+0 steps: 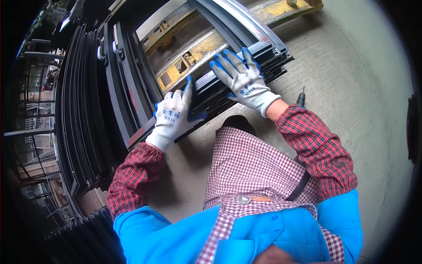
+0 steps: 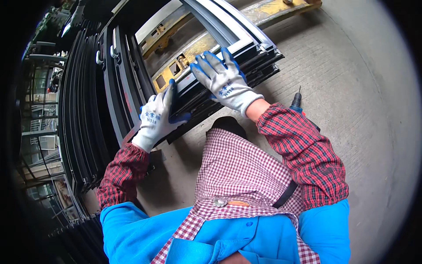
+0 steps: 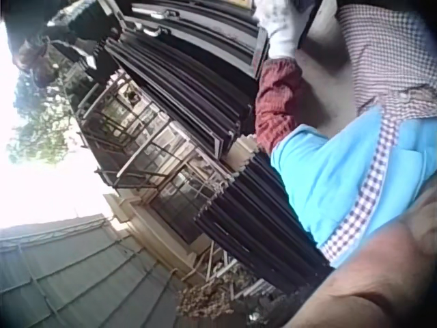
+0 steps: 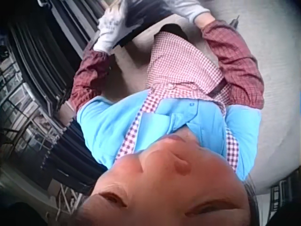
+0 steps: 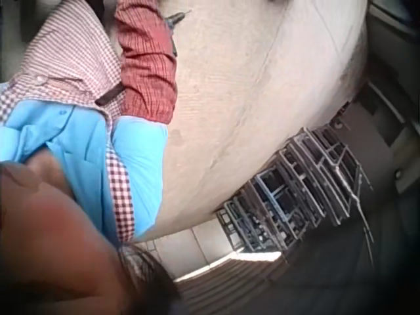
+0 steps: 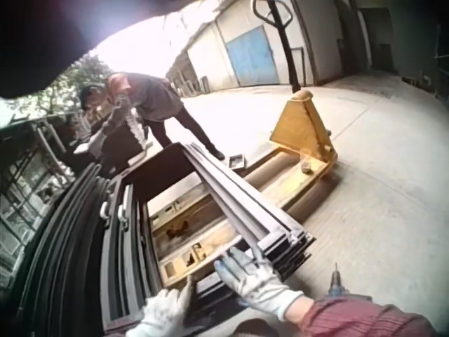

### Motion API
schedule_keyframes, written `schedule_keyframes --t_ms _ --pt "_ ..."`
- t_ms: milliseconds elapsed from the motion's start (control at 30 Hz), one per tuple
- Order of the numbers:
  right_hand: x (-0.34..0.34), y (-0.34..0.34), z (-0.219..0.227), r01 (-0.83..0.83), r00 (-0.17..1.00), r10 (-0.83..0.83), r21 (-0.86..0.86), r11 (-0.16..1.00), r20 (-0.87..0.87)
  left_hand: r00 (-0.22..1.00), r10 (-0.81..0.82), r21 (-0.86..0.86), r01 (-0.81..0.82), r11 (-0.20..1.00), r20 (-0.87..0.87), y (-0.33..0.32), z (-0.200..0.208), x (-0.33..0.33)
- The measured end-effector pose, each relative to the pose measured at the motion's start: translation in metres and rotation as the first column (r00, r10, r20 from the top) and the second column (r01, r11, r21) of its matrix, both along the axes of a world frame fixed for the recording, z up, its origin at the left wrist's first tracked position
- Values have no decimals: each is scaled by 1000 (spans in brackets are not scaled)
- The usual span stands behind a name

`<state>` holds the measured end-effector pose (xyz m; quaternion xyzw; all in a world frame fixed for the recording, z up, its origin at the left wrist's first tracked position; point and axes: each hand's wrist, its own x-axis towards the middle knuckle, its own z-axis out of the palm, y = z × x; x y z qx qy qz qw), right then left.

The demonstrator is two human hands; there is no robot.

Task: The person puts on gloves, moves window frames into position, and attaches a metal hinge to a window frame by driving screws with a power drill.

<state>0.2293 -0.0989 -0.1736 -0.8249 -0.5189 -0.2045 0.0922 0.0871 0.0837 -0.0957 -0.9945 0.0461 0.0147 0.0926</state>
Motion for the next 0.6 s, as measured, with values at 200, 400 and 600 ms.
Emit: schedule_keyframes --t_ms 200,400,600 --pt "-5 8 -5 2 1000 -2 -44 999 -4 968 209 204 -179 963 -139 16 -1 -26" --pt "-7 8 3 29 999 -34 -117 993 -40 968 178 186 -146 972 -174 18 -3 -19" --pt "-9 7 6 34 997 -42 -136 990 -63 950 229 208 -185 960 -212 9 1 -10"
